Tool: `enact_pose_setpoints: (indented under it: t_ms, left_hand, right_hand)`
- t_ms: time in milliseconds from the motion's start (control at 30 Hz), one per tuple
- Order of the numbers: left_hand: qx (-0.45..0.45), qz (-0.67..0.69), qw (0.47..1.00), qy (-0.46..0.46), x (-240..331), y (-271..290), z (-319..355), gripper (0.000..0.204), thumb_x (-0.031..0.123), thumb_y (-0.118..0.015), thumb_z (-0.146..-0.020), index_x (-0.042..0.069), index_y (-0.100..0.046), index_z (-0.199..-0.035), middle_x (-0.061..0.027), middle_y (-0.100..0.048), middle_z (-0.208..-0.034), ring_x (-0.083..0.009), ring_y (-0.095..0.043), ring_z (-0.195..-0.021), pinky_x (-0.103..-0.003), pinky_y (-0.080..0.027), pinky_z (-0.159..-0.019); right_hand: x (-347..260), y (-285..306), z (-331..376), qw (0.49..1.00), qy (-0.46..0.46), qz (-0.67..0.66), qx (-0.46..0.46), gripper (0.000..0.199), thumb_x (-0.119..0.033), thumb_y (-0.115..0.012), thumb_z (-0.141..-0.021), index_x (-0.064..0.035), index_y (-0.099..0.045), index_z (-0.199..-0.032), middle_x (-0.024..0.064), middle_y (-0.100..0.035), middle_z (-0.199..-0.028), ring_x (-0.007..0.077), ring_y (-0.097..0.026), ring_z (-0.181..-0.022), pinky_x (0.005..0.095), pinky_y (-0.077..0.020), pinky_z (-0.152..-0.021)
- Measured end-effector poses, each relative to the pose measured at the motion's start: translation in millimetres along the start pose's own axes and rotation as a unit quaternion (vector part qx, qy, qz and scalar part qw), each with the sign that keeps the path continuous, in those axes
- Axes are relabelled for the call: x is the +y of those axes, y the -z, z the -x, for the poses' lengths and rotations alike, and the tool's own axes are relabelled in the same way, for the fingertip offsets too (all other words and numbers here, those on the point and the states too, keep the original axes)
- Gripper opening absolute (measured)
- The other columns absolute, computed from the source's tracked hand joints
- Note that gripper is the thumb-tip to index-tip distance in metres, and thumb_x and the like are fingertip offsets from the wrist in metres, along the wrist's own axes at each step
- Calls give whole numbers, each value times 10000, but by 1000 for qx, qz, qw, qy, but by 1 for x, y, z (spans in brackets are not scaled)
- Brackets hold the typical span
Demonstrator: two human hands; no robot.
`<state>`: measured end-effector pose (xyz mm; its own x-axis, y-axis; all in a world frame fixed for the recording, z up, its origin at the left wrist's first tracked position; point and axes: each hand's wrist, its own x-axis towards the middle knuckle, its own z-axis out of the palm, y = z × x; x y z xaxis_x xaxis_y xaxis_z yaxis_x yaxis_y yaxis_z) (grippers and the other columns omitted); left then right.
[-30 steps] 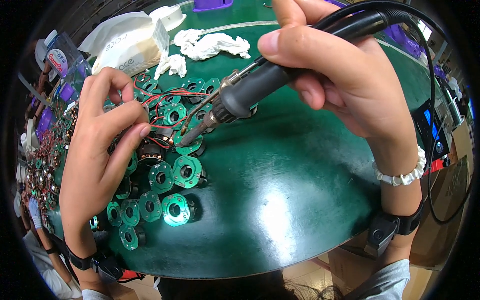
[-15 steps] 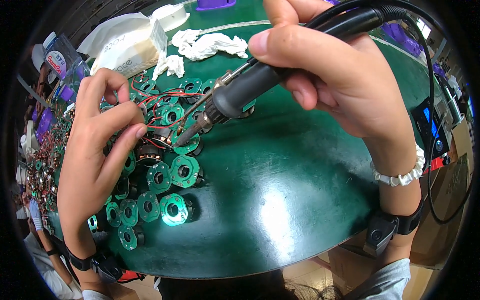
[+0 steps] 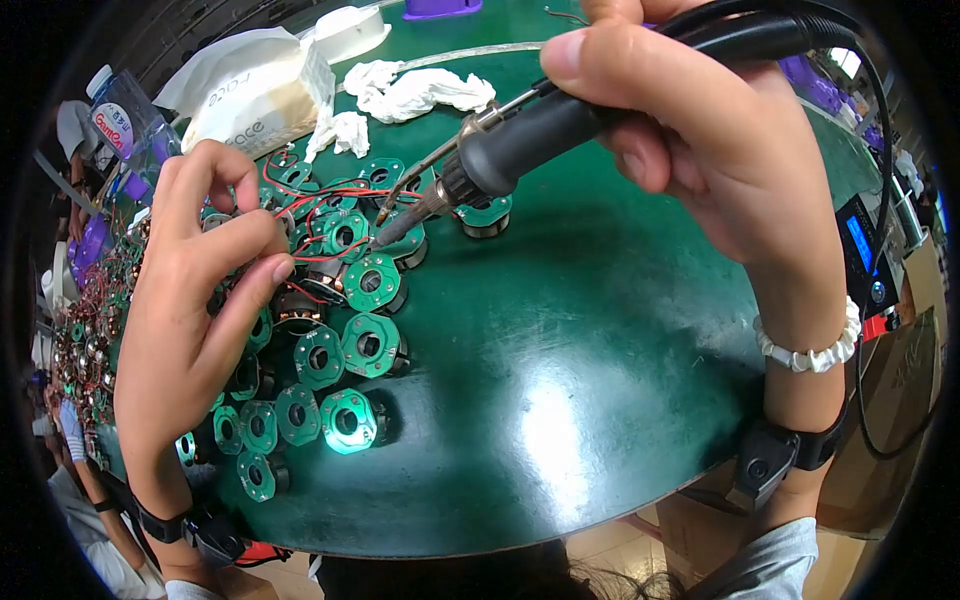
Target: Soldering copper wires onto small green electronic circuit boards using a soldering iron.
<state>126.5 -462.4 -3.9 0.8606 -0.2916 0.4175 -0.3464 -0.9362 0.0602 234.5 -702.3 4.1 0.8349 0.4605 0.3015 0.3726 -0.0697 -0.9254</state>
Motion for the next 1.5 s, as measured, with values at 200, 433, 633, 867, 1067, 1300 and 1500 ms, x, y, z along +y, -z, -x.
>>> enact_pose_setpoints:
  t_ms: [200, 433, 633, 867, 1067, 1300, 1500]
  left_hand:
    - [11, 22, 1000, -3, -3, -3, -1, 77, 22, -554, -708, -8, -484, -719, -115, -378, -885, -243, -390, -833, -299, -329, -772]
    - [11, 28, 1000, 1, -4, -3, -2, 71, 17, -549, -704, -8, -483, -712, -114, -373, -869, -240, -382, -814, -294, -325, -758]
    - [16, 26, 1000, -5, -4, -3, -4, 69, 16, -551, -698, -7, -486, -709, -113, -376, -867, -240, -381, -813, -299, -323, -759]
    - [20, 30, 999, -9, -4, -3, -5, 74, 12, -555, -694, -9, -485, -707, -116, -379, -874, -242, -384, -819, -299, -327, -762]
    - [16, 39, 999, -5, -3, -2, -3, 75, 12, -555, -695, -12, -485, -711, -118, -376, -879, -241, -383, -816, -298, -328, -756]
    - [11, 35, 999, -3, -2, -1, -4, 73, 12, -554, -695, -12, -486, -711, -117, -374, -879, -239, -381, -809, -296, -329, -750]
    - [11, 35, 999, -4, -3, -2, -3, 72, 12, -555, -693, -10, -489, -712, -115, -374, -881, -236, -382, -810, -293, -330, -749]
  right_hand:
    - [-5, -5, 3, 998, 23, 53, 25, 266, -194, -582, -757, -33, -459, -929, 5, -477, -682, -11, -291, -387, 122, -238, -330]
    - [-12, -48, 10, 976, 69, 101, 180, 629, -202, -598, -723, 39, -358, -1251, 74, -513, -778, 46, -372, -415, 164, -308, -349]
    - [-8, -33, 22, 970, 127, 143, 151, 647, -227, -614, -707, 38, -368, -1243, 94, -535, -812, 58, -405, -434, 167, -333, -360]
    - [-12, -48, 27, 952, 88, 181, 232, 666, -244, -623, -692, 37, -370, -1241, 95, -539, -798, 57, -408, -431, 169, -333, -359]
    - [-3, -37, 16, 966, 178, 136, 127, 638, -229, -616, -700, 45, -380, -1225, 60, -502, -679, 48, -384, -407, 170, -321, -348]
    - [-2, -29, 16, 970, 172, 143, 92, 615, -226, -615, -705, 56, -392, -1203, 58, -497, -669, 48, -379, -403, 172, -315, -345]
    - [-5, -48, 15, 965, 136, 130, 182, 609, -228, -615, -705, 60, -394, -1195, 53, -490, -655, 48, -377, -403, 171, -314, -349]
